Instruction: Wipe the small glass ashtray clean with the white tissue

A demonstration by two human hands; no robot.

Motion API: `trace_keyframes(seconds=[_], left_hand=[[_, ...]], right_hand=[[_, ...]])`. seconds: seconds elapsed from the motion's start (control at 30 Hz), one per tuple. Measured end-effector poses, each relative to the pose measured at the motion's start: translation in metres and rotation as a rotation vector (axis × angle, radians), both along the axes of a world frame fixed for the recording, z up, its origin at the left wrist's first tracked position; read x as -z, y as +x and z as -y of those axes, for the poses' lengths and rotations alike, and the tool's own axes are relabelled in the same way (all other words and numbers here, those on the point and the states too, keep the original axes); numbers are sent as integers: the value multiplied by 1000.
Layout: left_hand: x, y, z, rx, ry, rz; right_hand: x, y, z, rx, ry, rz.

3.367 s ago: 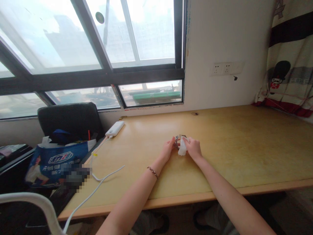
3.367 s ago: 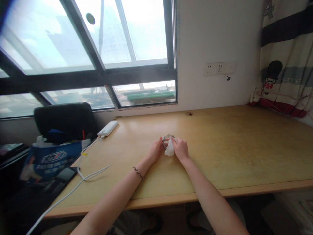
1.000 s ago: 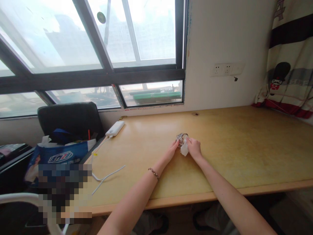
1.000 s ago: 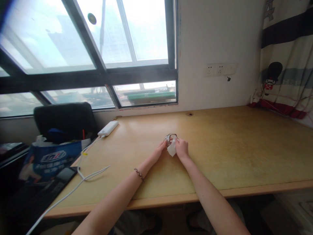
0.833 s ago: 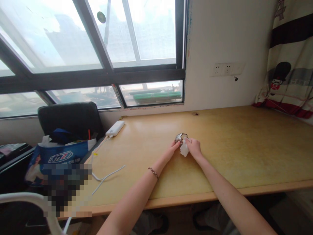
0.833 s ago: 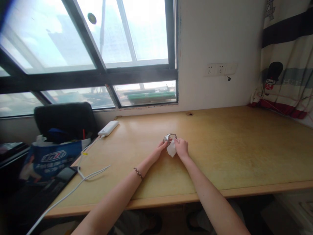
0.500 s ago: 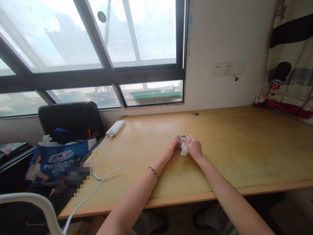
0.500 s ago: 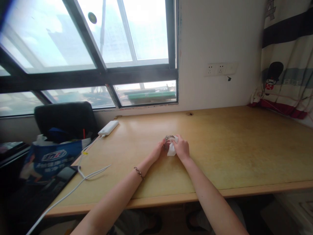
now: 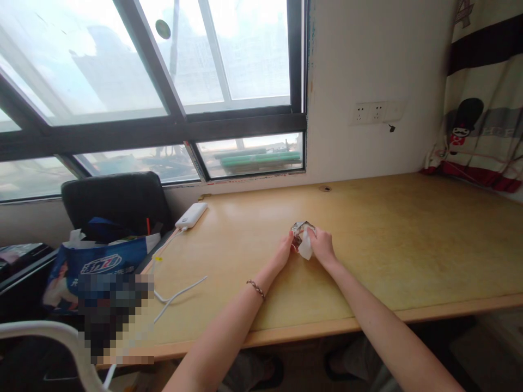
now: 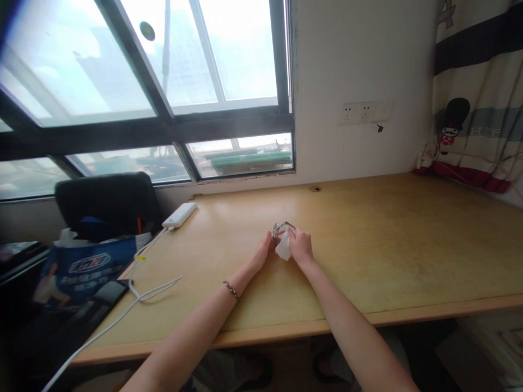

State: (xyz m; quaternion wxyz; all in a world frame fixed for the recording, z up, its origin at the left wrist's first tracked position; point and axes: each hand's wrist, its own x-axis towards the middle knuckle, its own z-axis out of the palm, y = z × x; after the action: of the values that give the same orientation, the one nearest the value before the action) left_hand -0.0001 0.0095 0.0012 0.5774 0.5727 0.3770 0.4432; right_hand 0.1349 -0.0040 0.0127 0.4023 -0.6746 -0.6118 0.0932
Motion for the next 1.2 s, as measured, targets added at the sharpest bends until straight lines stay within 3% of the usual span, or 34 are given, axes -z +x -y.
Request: trace_keyframes(seconds=[0.1, 0.23, 0.47, 0.63, 0.93, 1.2], left_hand=[[1, 0, 3, 6, 159, -132], [0, 1, 5, 19, 252, -146], [-16, -1, 7, 84, 35, 68], [-13, -4, 4, 76, -75, 173], [2, -6, -3, -22, -106, 173], [-13, 0, 5, 121, -27, 202]], right_hand=[[2, 3, -4, 61, -64, -74], [4, 4, -7, 6, -176, -218], [-4, 2, -1, 94, 1, -99], [-9, 3, 6, 44, 128, 57], [-8, 1, 3, -48, 15, 62], [1, 2, -2, 10, -46, -89]])
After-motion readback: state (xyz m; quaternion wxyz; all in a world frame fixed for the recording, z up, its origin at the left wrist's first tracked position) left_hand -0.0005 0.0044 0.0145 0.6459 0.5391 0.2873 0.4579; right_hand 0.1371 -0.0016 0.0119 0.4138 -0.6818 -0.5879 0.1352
